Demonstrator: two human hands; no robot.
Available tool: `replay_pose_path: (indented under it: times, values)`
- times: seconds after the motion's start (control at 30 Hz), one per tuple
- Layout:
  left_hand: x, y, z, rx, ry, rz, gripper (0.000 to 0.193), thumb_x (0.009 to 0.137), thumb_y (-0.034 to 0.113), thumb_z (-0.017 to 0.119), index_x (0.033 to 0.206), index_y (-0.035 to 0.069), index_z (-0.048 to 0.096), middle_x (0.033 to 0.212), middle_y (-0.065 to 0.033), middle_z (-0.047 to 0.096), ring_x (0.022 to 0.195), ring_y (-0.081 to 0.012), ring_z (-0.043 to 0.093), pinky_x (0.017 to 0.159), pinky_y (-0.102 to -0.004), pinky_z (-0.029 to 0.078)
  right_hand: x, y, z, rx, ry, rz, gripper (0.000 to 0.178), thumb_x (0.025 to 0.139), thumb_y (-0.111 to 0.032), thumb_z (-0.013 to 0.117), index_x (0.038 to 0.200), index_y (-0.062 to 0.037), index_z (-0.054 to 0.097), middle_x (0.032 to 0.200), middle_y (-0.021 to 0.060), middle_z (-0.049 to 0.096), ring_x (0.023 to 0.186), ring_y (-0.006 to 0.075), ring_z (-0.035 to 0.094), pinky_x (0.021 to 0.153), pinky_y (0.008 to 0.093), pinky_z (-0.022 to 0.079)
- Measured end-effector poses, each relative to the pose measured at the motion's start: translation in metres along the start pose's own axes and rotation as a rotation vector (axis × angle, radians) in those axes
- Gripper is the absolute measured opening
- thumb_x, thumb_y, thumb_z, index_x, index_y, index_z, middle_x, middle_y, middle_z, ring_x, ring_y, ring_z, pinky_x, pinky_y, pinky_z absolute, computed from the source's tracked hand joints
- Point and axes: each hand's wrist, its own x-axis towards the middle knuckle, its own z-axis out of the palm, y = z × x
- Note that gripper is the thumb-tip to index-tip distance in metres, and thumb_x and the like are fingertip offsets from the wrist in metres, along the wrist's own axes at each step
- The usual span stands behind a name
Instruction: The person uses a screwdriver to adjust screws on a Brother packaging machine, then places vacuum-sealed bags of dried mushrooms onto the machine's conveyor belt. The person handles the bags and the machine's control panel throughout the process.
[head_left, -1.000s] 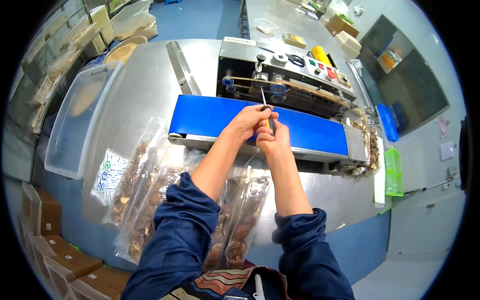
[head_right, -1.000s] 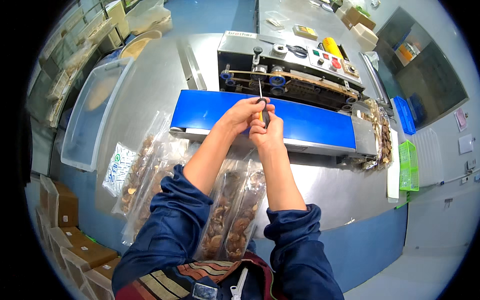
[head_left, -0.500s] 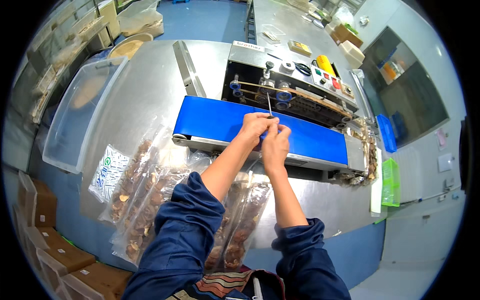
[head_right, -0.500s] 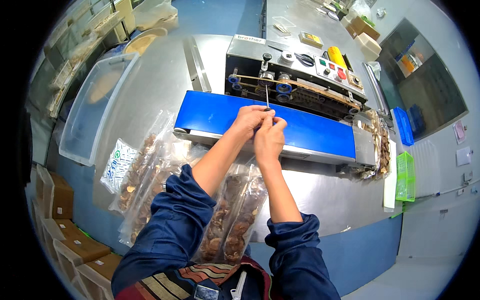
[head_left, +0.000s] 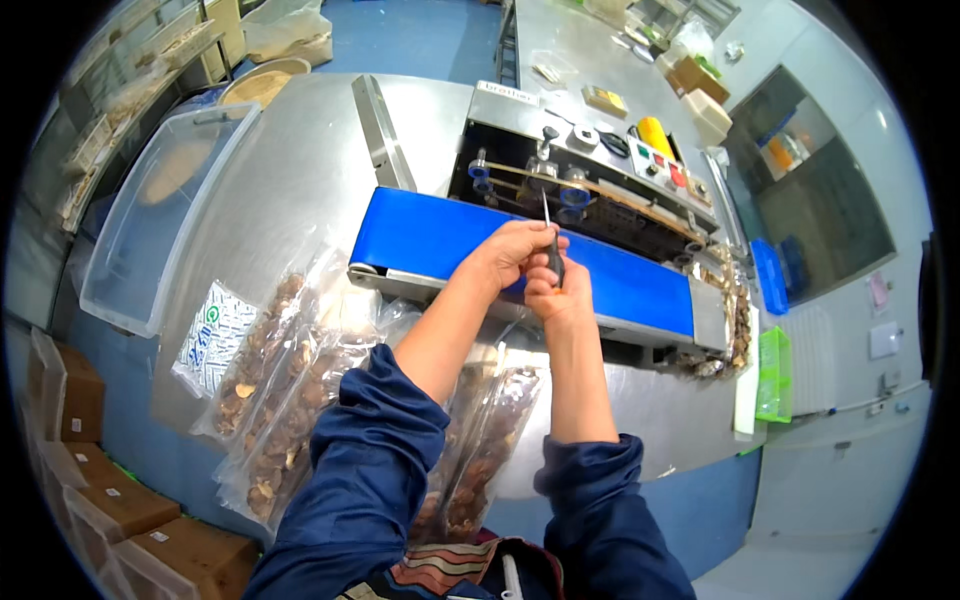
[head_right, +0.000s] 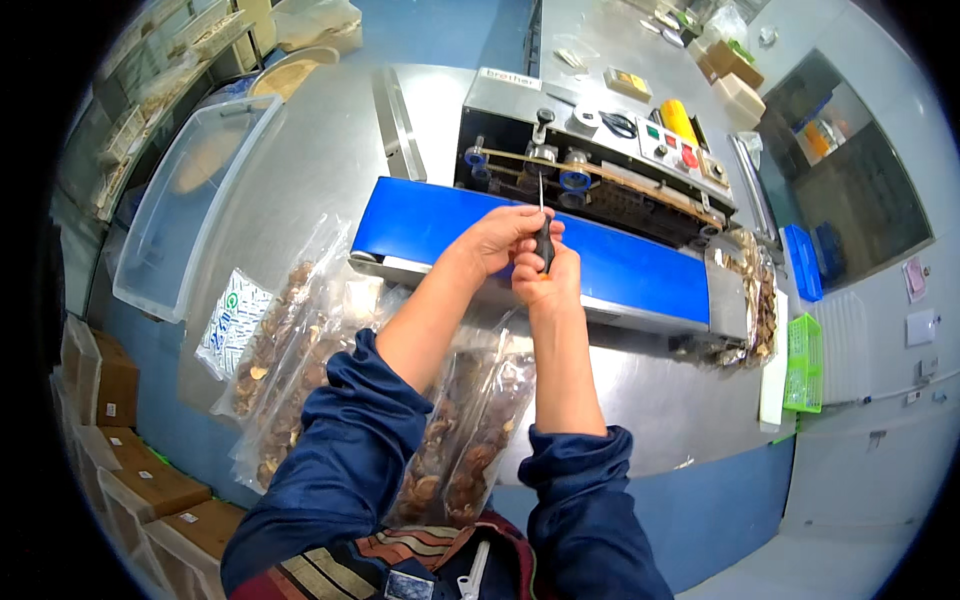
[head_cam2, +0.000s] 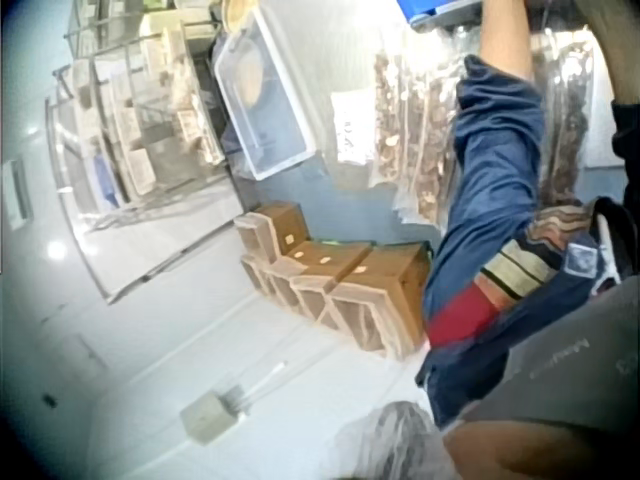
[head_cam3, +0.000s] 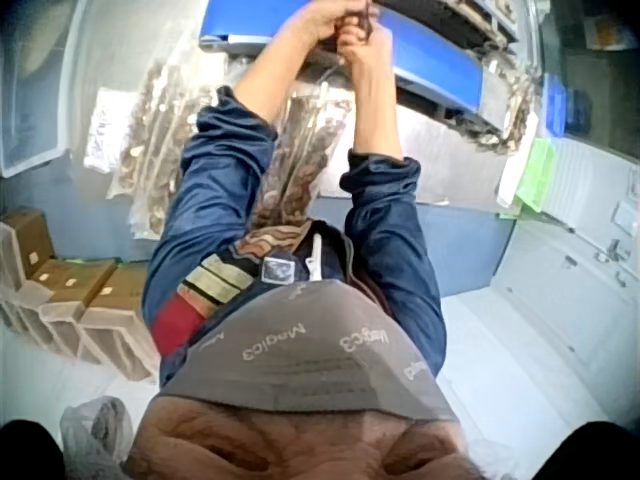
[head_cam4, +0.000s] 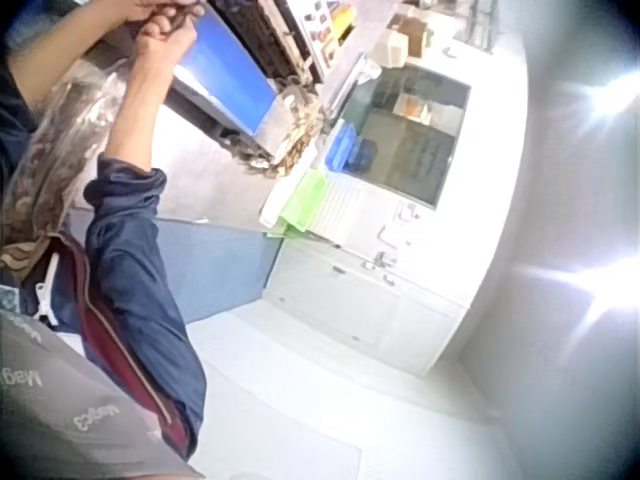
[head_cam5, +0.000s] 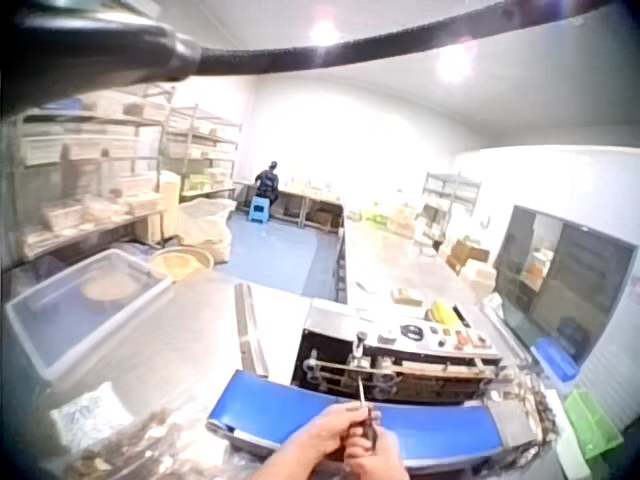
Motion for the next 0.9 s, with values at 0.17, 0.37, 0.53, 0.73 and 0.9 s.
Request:
replay_pose_path:
  times: [0.17, 0.37, 0.53, 0.73, 0.9]
  values:
    - [0.006, -0.009, 0.004, 0.177, 0.362, 0.127, 0.011, 0.08, 0.011, 0.068, 0.084, 0.002, 0.063, 0.076, -0.0061, 0.063, 0.064, -0.0117, 0.058, 0.058, -0.0251, 0.048, -0.006, 0.041, 0.002, -1.058, 0.509, -0.915, 0.029, 0.09, -0.03, 0.046, 0.094, -0.0015, 0.05, 0.075, 0.014, 0.06, 0.051, 0.0198, 0.055, 0.043, 0.0321, 0.044]
    - [0.001, -0.004, 0.002, 0.108, 0.053, 0.018, 0.016, 0.091, 0.014, 0.053, 0.096, 0.0, 0.057, 0.09, -0.0087, 0.062, 0.069, -0.0093, 0.056, 0.058, -0.0216, 0.05, -0.001, 0.003, 0.0, -0.134, 0.087, -0.167, 0.016, 0.09, -0.022, 0.038, 0.086, -0.0109, 0.05, 0.06, 0.0053, 0.051, 0.036, 0.0068, 0.035, 0.029, 0.0177, 0.021]
    - [0.004, -0.01, 0.015, 0.057, 0.207, 0.074, 0.01, 0.087, 0.008, 0.055, 0.09, 0.0, 0.06, 0.087, -0.0083, 0.063, 0.068, -0.0121, 0.057, 0.056, -0.0283, 0.048, -0.013, 0.01, 0.003, -0.7, 0.277, -0.657, 0.027, 0.09, -0.027, 0.041, 0.096, -0.0039, 0.054, 0.069, 0.0091, 0.057, 0.045, 0.0124, 0.049, 0.034, 0.0226, 0.037]
    - [0.009, 0.002, 0.005, 0.912, 0.457, 0.28, 0.013, 0.081, 0.01, 0.058, 0.09, 0.001, 0.062, 0.079, -0.007, 0.064, 0.07, -0.0191, 0.06, 0.067, -0.0316, 0.048, -0.011, 0.013, -0.006, -1.866, 0.534, -1.626, 0.03, 0.083, -0.031, 0.058, 0.106, -0.0118, 0.059, 0.075, 0.0145, 0.063, 0.058, 0.0307, 0.061, 0.048, 0.0384, 0.049]
    - [0.026, 0.08, -0.021, 1.409, 0.895, 1.098, 0.047, 0.085, 0.019, 0.051, 0.128, 0.002, 0.043, 0.134, -0.02, 0.039, 0.125, -0.0335, 0.036, 0.103, -0.0438, 0.029, -0.006, -0.006, -0.013, -1.883, 0.532, -1.727, 0.022, 0.081, -0.027, 0.06, 0.097, -0.0138, 0.065, 0.065, 0.0108, 0.061, 0.054, 0.0285, 0.061, 0.047, 0.0377, 0.049]
